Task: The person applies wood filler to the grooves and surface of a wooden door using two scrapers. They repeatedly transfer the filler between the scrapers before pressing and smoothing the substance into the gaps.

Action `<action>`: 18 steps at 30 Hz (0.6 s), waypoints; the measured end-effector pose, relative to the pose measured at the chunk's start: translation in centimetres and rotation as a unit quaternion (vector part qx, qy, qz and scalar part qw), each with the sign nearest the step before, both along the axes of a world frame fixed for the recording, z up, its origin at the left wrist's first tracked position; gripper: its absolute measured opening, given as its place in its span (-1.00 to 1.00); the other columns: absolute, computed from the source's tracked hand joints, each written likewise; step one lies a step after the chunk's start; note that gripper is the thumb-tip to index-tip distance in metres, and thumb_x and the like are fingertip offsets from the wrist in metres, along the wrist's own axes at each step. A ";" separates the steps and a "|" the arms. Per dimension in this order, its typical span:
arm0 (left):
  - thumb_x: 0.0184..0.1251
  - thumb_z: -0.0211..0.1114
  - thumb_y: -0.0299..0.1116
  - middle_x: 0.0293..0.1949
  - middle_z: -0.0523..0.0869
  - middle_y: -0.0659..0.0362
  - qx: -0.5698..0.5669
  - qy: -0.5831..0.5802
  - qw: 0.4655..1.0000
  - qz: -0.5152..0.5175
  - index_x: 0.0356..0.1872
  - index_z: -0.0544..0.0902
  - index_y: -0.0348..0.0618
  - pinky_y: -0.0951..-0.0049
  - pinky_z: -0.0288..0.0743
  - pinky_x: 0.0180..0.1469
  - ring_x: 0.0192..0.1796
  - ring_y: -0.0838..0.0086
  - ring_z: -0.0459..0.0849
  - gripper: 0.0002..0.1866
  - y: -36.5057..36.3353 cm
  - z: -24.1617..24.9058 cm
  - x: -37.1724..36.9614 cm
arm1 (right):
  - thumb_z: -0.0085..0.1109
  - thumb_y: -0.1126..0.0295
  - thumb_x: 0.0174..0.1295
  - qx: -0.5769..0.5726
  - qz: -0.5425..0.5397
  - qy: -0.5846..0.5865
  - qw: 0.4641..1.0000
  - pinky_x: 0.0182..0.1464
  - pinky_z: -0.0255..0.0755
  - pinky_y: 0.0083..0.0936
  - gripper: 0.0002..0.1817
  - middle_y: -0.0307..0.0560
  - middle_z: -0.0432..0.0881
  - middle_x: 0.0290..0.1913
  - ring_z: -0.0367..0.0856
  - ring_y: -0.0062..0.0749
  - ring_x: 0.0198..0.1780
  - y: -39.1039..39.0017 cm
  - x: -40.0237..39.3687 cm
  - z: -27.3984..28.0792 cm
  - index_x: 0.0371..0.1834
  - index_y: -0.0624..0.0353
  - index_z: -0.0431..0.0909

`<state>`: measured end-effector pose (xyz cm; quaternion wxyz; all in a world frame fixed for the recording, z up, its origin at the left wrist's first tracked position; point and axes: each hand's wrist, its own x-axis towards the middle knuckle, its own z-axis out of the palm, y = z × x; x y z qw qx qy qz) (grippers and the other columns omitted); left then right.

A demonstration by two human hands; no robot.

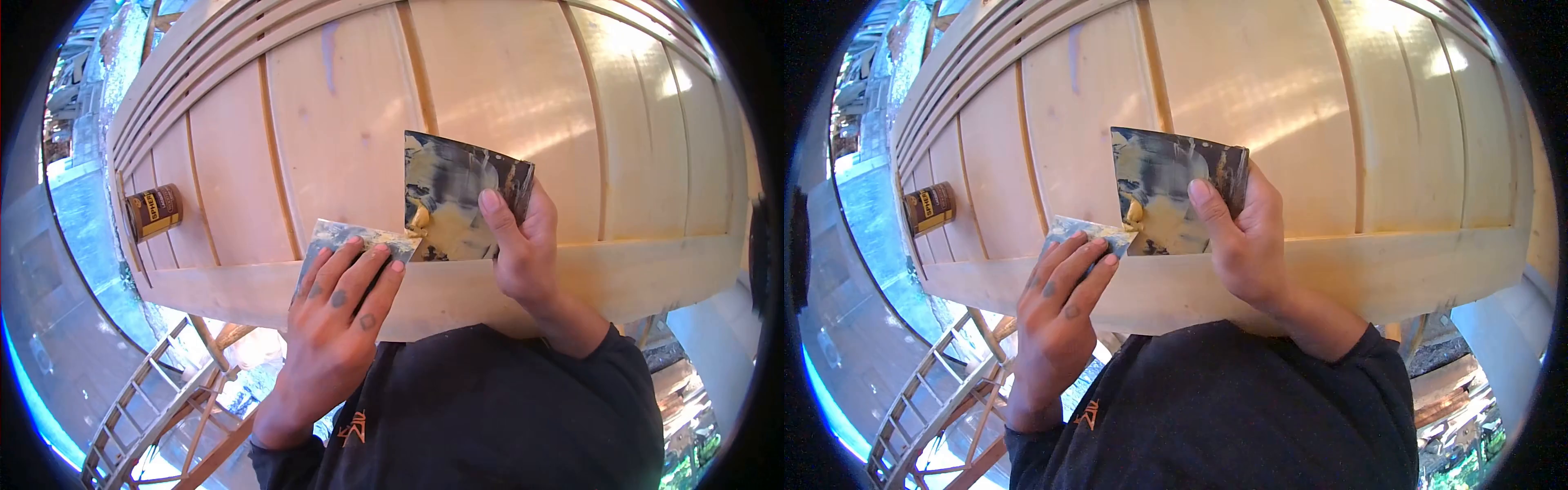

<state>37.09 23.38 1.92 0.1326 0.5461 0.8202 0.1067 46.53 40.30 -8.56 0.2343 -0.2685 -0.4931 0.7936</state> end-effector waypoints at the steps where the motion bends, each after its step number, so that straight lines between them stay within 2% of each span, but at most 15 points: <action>1: -0.07 0.21 -0.70 0.08 0.63 0.02 -0.012 0.003 1.000 -0.008 0.02 0.64 -0.22 -0.02 0.36 0.26 0.19 0.05 0.55 -0.50 0.2 -0.3 0.1 | 0.04 0.45 0.40 -0.001 -0.006 -0.004 1.000 -0.10 0.40 -0.66 -0.82 -0.26 0.60 -0.23 0.48 -0.71 -0.20 0.0 0.0 0.0 -0.05 0.33 0.49; 2: -0.08 0.20 -0.70 0.08 0.62 0.02 -0.025 0.004 1.000 -0.017 0.02 0.63 -0.22 -0.02 0.37 0.26 0.19 0.04 0.55 -0.50 0.4 -0.6 0.2 | 0.04 0.45 0.40 -0.002 -0.013 -0.010 1.000 -0.10 0.40 -0.66 -0.82 -0.27 0.60 -0.23 0.47 -0.71 -0.21 0.0 0.1 -0.1 -0.05 0.32 0.49; 5: -0.10 0.18 -0.73 0.05 0.63 0.01 -0.073 -0.141 0.987 -0.003 0.02 0.62 -0.25 0.03 0.42 0.21 0.16 0.03 0.56 -0.48 0.8 -0.2 -0.4 | 0.05 0.45 0.40 0.032 -0.005 -0.059 0.998 -0.11 0.39 -0.69 -0.83 -0.28 0.60 -0.22 0.46 -0.72 -0.21 1.2 1.4 -1.1 -0.05 0.31 0.50; 6: -0.13 0.15 -0.76 0.05 0.63 -0.01 -0.068 -0.180 0.981 0.012 0.01 0.61 -0.28 0.11 0.46 0.19 0.15 0.02 0.57 -0.47 1.0 -0.1 -0.6 | 0.05 0.45 0.40 0.034 -0.044 -0.054 0.997 -0.11 0.38 -0.70 -0.83 -0.28 0.59 -0.22 0.45 -0.73 -0.21 1.9 1.6 -1.4 -0.05 0.30 0.50; 8: -0.12 0.13 -0.78 0.06 0.63 -0.02 -0.077 -0.181 0.980 0.035 0.01 0.61 -0.30 0.14 0.48 0.18 0.15 0.02 0.58 -0.47 1.7 -0.3 -0.6 | 0.06 0.44 0.40 0.036 -0.123 -0.040 0.991 -0.12 0.36 -0.71 -0.83 -0.29 0.58 -0.22 0.44 -0.73 -0.22 3.5 1.5 -1.9 -0.04 0.29 0.50; 11: -0.10 0.11 -0.80 0.08 0.62 -0.03 -0.092 -0.201 0.974 0.059 0.03 0.60 -0.31 0.16 0.50 0.18 0.15 0.03 0.59 -0.47 2.7 -1.4 -0.1 | 0.06 0.45 0.39 0.095 -0.154 -0.035 0.983 -0.10 0.33 -0.72 -0.82 -0.28 0.57 -0.19 0.43 -0.72 -0.20 6.1 2.3 -3.6 -0.04 0.29 0.50; 14: -0.03 0.15 -0.74 0.08 0.61 -0.08 -0.114 -0.201 0.972 0.046 0.07 0.58 -0.35 0.14 0.49 0.20 0.18 0.02 0.57 -0.49 3.5 -2.8 0.8 | -0.04 0.45 0.43 0.085 -0.152 -0.020 0.985 0.06 0.43 -0.55 -0.71 -0.10 0.58 0.01 0.55 -0.51 0.02 6.9 3.0 -5.0 0.15 0.32 0.41; 18: -0.08 0.13 -0.81 0.07 0.63 -0.08 -0.153 -0.165 0.973 0.043 0.02 0.63 -0.34 0.18 0.50 0.21 0.17 0.05 0.60 -0.49 5.8 -3.5 1.7 | -0.07 0.46 0.43 0.081 -0.161 -0.038 0.983 0.09 0.41 -0.53 -0.70 -0.07 0.56 0.05 0.54 -0.49 0.03 7.1 3.3 -5.0 0.16 0.34 0.41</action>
